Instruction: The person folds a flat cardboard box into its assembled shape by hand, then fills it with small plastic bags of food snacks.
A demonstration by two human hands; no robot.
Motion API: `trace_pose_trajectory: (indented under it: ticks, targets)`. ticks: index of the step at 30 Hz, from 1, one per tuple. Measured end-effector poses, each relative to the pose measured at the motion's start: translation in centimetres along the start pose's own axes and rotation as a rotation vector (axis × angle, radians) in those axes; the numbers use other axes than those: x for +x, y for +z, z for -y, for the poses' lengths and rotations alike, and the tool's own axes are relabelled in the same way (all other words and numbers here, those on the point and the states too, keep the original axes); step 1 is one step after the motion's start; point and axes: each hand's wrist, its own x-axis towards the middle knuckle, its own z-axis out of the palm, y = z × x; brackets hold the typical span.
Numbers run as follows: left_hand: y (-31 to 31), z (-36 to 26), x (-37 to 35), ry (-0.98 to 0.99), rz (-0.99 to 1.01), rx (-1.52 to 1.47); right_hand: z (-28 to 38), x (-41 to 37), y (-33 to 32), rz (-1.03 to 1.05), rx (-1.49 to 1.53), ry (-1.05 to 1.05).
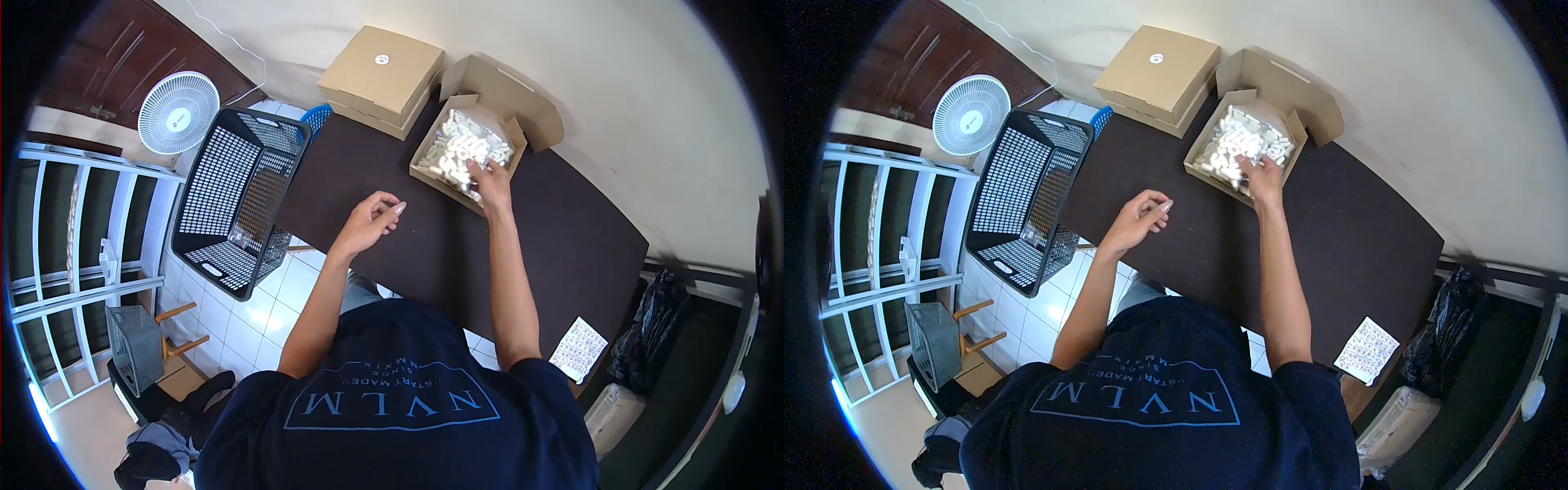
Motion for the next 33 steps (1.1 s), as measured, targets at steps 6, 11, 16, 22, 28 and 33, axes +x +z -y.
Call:
trace_pose_trajectory:
  ticks: [6,11,16,22,28,33]
  targets:
    - [-1.9,3.5,-1.8,-0.050,-0.077,-0.016,-5.7,9.9,1.0,-0.105,-0.313,-0.001]
    - [-2.8,5.8,-4.0,-0.134,-0.108,0.037,-1.0,5.9,3.3,-0.113,-0.935,-0.085]
    - [-3.2,7.7,-4.7,-0.136,-0.116,0.073,-2.3,5.6,2.9,-0.146,-0.975,-0.319]
    - [-3.2,7.9,-4.7,-0.099,-0.145,0.084,-2.9,6.0,0.2,-0.115,-0.958,-0.195]
    - [-2.8,8.1,-4.7,-0.090,-0.150,0.115,-4.1,7.8,-1.9,0.058,-1.152,-0.162]
    - [-2.7,7.6,-4.9,-0.104,-0.116,0.186,-3.0,9.6,-2.5,0.162,-1.322,-0.112]
